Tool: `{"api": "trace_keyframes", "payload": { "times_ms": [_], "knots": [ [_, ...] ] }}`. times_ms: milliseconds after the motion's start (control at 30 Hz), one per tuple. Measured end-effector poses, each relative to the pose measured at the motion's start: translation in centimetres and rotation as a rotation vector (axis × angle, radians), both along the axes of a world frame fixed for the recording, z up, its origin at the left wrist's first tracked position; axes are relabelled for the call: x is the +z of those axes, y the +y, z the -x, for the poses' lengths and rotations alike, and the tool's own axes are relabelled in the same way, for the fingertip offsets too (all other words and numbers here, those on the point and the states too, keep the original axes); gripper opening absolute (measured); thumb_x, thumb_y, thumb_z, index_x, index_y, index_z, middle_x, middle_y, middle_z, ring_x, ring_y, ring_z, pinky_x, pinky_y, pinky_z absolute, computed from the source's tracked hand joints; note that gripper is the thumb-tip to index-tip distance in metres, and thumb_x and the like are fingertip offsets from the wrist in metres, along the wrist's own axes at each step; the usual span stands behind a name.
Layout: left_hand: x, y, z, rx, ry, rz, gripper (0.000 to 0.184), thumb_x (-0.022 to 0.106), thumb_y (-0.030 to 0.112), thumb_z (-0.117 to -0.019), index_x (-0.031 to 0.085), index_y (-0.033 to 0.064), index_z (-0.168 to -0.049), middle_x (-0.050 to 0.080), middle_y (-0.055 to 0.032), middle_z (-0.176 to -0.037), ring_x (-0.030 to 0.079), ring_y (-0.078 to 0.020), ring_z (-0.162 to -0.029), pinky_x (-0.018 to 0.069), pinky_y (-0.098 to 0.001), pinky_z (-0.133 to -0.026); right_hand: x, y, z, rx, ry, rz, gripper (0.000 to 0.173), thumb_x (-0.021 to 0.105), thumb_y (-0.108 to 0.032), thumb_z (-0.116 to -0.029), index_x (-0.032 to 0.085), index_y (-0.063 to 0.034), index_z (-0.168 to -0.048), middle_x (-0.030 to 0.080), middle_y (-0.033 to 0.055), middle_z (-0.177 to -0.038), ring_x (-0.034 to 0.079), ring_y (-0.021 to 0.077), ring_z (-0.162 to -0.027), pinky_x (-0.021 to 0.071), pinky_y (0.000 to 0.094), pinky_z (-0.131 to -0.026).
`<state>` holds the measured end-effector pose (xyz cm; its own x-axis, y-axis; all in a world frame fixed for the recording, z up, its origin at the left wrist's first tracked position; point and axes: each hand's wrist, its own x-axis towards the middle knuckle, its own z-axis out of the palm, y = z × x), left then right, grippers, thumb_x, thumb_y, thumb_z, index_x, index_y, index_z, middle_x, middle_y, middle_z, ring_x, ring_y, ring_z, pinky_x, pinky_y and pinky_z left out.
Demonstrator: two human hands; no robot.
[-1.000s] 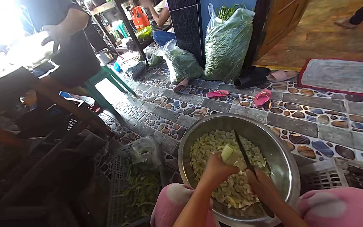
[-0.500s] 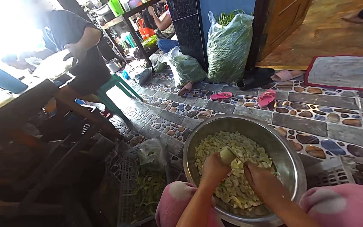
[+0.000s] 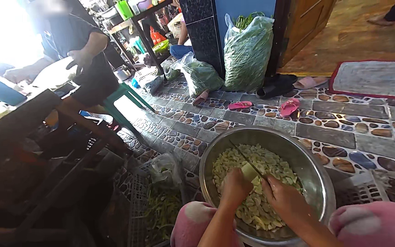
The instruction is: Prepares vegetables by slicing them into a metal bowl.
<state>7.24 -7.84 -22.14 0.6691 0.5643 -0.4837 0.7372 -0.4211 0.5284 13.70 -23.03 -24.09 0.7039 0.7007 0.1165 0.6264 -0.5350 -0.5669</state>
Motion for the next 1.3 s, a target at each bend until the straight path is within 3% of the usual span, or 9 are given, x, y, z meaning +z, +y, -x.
{"api": "trace_keyframes", "payload": {
  "times_ms": [133,267,400,467,567,667,833,1133,1300],
  "knots": [
    [0.9,0.2,-0.2,0.01,0.02,0.019,0.044,0.075,0.027,-0.0792,0.066,0.0107,-0.119,0.07,-0.0114,-0.11,0.068,-0.0282,-0.104,0.0546,-0.0552,-0.087,-2.2,-0.4,0.4,-0.033,-0.033,0.127,0.039,0.037,-0.028,-0.1083,0.068,-0.0039,-0.111,0.07,0.0163,-0.08,0.073,0.0363,-0.072,0.0578,0.0522,-0.059],
    [0.7,1.5,0.2,0.09,-0.138,0.091,0.043,0.077,0.023,-0.0757,0.068,0.0074,-0.114,0.071,-0.011,-0.103,0.069,-0.0252,-0.096,0.056,-0.0509,-0.082,-5.2,-3.3,0.2,-0.03,0.318,0.378,0.043,0.035,-0.026,-0.1109,0.059,0.0048,-0.129,0.071,0.0293,-0.103,0.071,0.0481,-0.098,0.0548,0.0639,-0.083],
    [1.2,1.6,0.1,0.066,-0.057,0.042,0.042,0.075,0.025,-0.0783,0.067,0.0077,-0.116,0.071,-0.0123,-0.106,0.069,-0.0283,-0.1,0.0549,-0.0548,-0.084,-3.4,-3.7,0.8,-0.029,0.296,0.228,0.043,0.037,-0.028,-0.1098,0.062,0.0045,-0.122,0.07,0.0262,-0.09,0.071,0.0467,-0.084,0.055,0.0635,-0.073],
    [0.3,0.8,0.0,0.039,-0.022,0.042,0.043,0.076,0.027,-0.0793,0.068,0.0094,-0.118,0.071,-0.0122,-0.108,0.069,-0.0295,-0.103,0.055,-0.0569,-0.087,-1.7,-2.4,1.2,-0.029,0.114,0.087,0.041,0.039,-0.031,-0.1082,0.066,-0.0004,-0.111,0.067,0.0179,-0.074,0.07,0.0381,-0.068,0.0554,0.0557,-0.059],
    [0.4,0.2,-0.4,0.0,-0.017,0.017,0.042,0.075,0.028,-0.0793,0.067,0.0089,-0.116,0.071,-0.0119,-0.106,0.069,-0.0294,-0.101,0.0553,-0.0565,-0.085,-0.2,-0.5,1.1,-0.049,-0.045,-0.013,0.04,0.041,-0.031,-0.1074,0.069,-0.0037,-0.109,0.067,0.0136,-0.072,0.069,0.0329,-0.063,0.0549,0.0497,-0.054],
    [0.9,0.3,-0.4,-0.004,-0.003,0.008,0.041,0.075,0.028,-0.078,0.067,0.0106,-0.114,0.071,-0.0106,-0.104,0.069,-0.0284,-0.099,0.0551,-0.0556,-0.083,-1.4,-0.4,1.1,-0.048,-0.013,0.049,0.039,0.038,-0.029,-0.1075,0.068,-0.0036,-0.109,0.069,0.0158,-0.075,0.071,0.0364,-0.068,0.0558,0.0534,-0.056],
    [0.9,1.1,0.2,0.039,-0.088,0.058,0.044,0.076,0.027,-0.0762,0.067,0.0086,-0.115,0.071,-0.0108,-0.104,0.069,-0.0271,-0.098,0.0559,-0.0542,-0.082,-5.0,-3.6,1.2,-0.02,0.336,0.346,0.045,0.035,-0.027,-0.1099,0.061,0.0067,-0.124,0.071,0.0294,-0.1,0.071,0.0483,-0.095,0.0545,0.0643,-0.081],
    [0.6,-0.3,-0.6,-0.049,-0.008,0.016,0.045,0.076,0.028,-0.0792,0.066,0.011,-0.12,0.071,-0.012,-0.111,0.068,-0.0307,-0.105,0.0545,-0.0585,-0.087,0.3,-1.0,1.1,-0.039,0.069,0.002,0.039,0.041,-0.028,-0.1073,0.067,0.0006,-0.112,0.067,0.0183,-0.073,0.069,0.0381,-0.067,0.0548,0.0549,-0.059],
    [1.8,0.5,0.1,-0.027,-0.157,0.05,0.042,0.076,0.025,-0.0766,0.068,0.0094,-0.114,0.072,-0.0101,-0.102,0.07,-0.0266,-0.096,0.0564,-0.0541,-0.082,-3.7,-3.0,0.7,-0.012,0.35,0.275,0.042,0.038,-0.025,-0.1092,0.062,0.0065,-0.123,0.07,0.0283,-0.095,0.071,0.047,-0.091,0.0541,0.0644,-0.079]
  ]
}}
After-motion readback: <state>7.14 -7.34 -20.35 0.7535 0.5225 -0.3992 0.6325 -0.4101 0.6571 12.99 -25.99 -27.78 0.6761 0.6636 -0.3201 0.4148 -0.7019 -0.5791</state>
